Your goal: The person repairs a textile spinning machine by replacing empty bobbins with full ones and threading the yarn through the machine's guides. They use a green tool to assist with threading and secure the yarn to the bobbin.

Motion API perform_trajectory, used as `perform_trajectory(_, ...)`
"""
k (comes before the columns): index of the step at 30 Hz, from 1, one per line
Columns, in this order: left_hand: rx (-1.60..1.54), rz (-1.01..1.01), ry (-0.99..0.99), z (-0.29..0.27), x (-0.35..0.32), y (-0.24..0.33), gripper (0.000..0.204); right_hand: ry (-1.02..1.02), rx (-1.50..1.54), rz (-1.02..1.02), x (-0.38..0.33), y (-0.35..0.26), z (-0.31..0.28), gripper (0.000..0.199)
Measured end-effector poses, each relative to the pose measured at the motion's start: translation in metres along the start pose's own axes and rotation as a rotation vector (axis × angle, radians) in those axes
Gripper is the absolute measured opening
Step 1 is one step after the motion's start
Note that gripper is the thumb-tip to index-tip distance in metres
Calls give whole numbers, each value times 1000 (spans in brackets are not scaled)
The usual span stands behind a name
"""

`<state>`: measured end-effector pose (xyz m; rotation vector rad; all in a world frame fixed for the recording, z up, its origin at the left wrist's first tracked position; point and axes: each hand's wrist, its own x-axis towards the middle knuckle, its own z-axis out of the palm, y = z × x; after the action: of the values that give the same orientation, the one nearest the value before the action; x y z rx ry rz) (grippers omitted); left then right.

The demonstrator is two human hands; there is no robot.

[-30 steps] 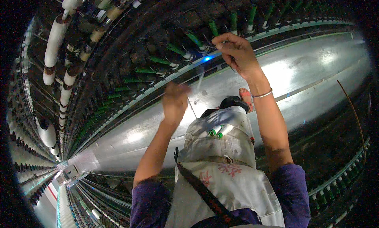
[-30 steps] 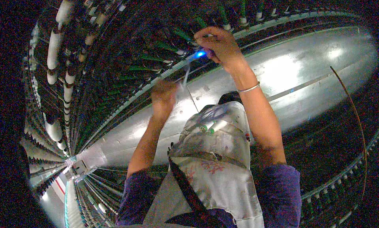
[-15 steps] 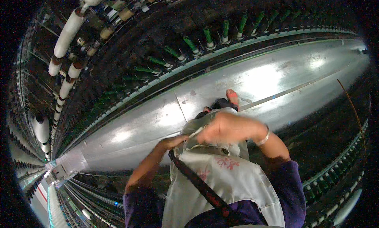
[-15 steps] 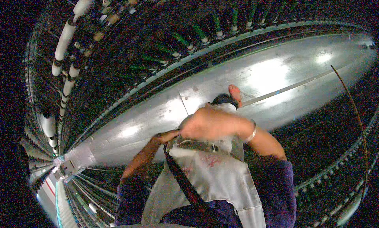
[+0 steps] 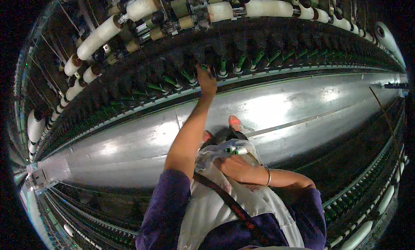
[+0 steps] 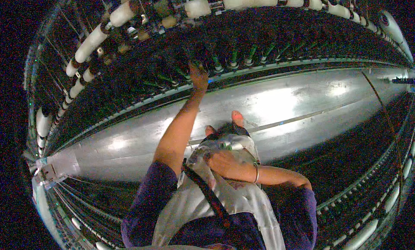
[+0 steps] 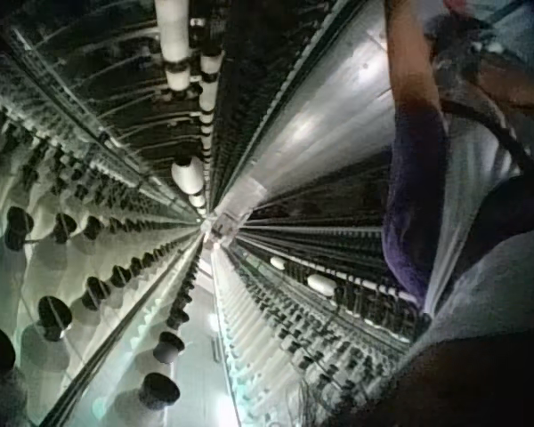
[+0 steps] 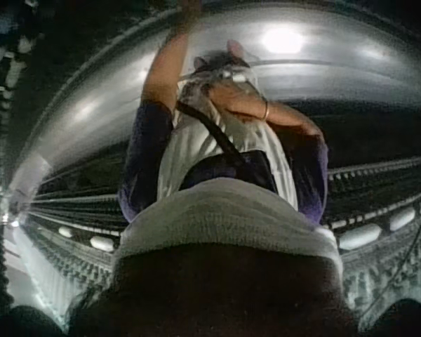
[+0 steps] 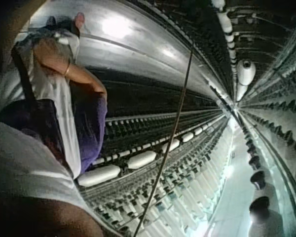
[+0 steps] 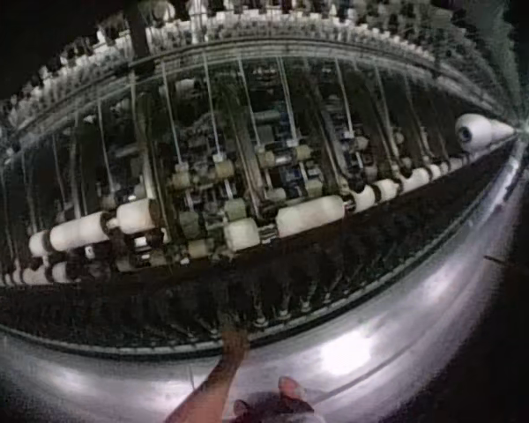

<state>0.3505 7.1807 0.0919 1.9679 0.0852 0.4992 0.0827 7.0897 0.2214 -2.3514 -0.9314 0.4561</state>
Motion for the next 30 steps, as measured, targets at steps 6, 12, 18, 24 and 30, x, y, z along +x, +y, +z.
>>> perform_trajectory(6, -419, 14, -222, -71, 34, 71, 32, 35, -55, 17, -1, 1, -18, 7)
perform_trajectory(12, -592, -397, 189, -189, -36, 81, 26, 184, 431, 109, 53, 85, -16, 10)
perform_trajectory(18, -963, -946, 400, -252, -117, 21, 29, 623, 274, 419, 152, 229, 58, 45)
perform_trajectory(24, -1074, -921, 399, -291, -122, 8, 38, 505, -83, 441, 173, 201, 70, 37)
perform_trajectory(30, -1007, -837, 280, -286, -111, 17, 34, 88, -35, 492, 169, 195, 43, 28)
